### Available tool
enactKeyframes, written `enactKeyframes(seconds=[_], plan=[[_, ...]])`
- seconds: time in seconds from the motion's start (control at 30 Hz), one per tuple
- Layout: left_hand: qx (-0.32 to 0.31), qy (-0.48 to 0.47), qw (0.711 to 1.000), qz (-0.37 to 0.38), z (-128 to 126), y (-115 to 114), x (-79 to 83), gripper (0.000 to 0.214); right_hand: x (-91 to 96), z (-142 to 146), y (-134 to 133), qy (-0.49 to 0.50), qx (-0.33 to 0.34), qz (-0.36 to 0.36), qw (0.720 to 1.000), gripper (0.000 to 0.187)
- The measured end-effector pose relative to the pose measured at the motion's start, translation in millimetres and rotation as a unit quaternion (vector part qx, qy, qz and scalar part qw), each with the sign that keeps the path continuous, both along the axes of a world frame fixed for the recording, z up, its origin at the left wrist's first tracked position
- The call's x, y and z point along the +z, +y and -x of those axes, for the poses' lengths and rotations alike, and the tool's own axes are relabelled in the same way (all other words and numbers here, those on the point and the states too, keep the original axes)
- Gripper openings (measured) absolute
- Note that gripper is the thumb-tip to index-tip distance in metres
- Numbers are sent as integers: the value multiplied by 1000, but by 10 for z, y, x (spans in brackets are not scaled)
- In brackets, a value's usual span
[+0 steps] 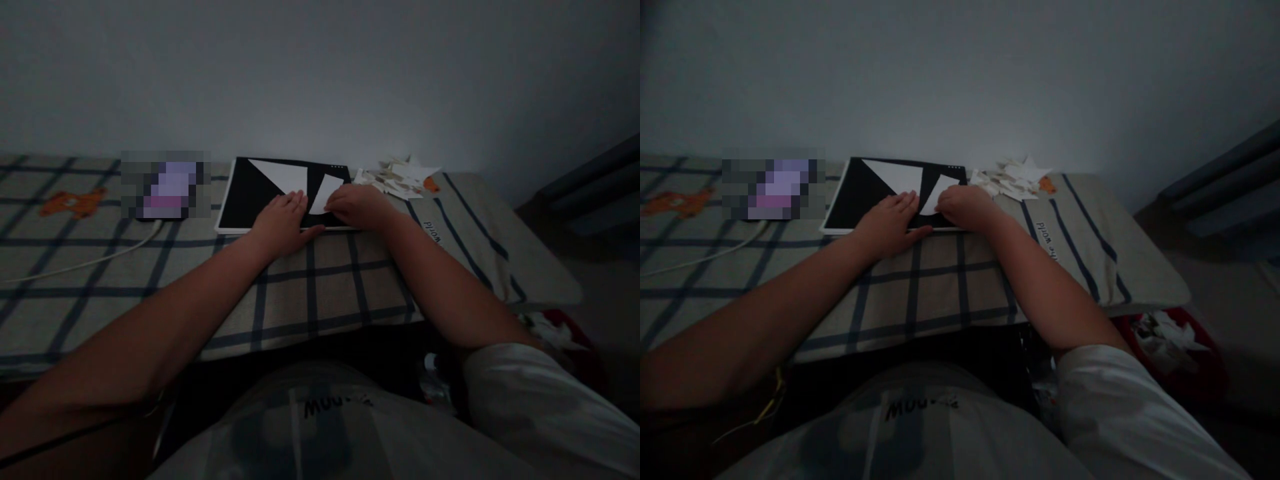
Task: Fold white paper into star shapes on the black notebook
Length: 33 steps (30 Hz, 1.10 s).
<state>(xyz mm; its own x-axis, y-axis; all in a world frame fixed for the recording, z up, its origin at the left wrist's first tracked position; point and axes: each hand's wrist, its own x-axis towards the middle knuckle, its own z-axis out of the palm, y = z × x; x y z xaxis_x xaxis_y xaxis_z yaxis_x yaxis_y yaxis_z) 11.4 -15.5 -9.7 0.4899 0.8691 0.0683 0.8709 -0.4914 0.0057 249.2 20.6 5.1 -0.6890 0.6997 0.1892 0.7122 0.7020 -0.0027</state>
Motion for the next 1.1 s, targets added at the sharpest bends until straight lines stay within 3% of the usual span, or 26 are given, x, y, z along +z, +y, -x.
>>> enactKeyframes(seconds=[0.13, 0.23, 0.33, 0.5, 0.6, 0.7, 0.87, 1.0, 1.1], plan=[[-5, -9, 1000, -11, 44, 27, 20, 80, -95, -78, 112, 159, 30, 11, 987, 32], [-16, -23, 1000, -13, 88, 49, 50, 71, -154, -109, 173, 296, -18, 6, 955, 26], [-27, -37, 999, -19, 123, 80, 58, 63, -188, -117, 217, 442, -81, 13, 893, 29], [-51, -117, 991, -45, 209, 197, 2, 55, -153, -98, 279, 637, -142, 73, 754, 49], [-31, -196, 977, -71, 288, 274, -22, 58, -119, -67, 299, 679, -150, 123, 709, 48], [-47, -238, 965, -102, 355, 314, -10, 63, -128, -8, 296, 688, -153, 186, 685, 46], [-163, -237, 954, -86, 402, 304, 25, 50, -190, 102, 268, 687, -159, 282, 651, 39], [-172, -238, 952, -82, 411, 283, 16, 34, -192, 120, 244, 678, -164, 308, 647, 30], [-182, -240, 950, -80, 406, 285, -10, 24, -185, 104, 238, 660, -162, 309, 665, 26]])
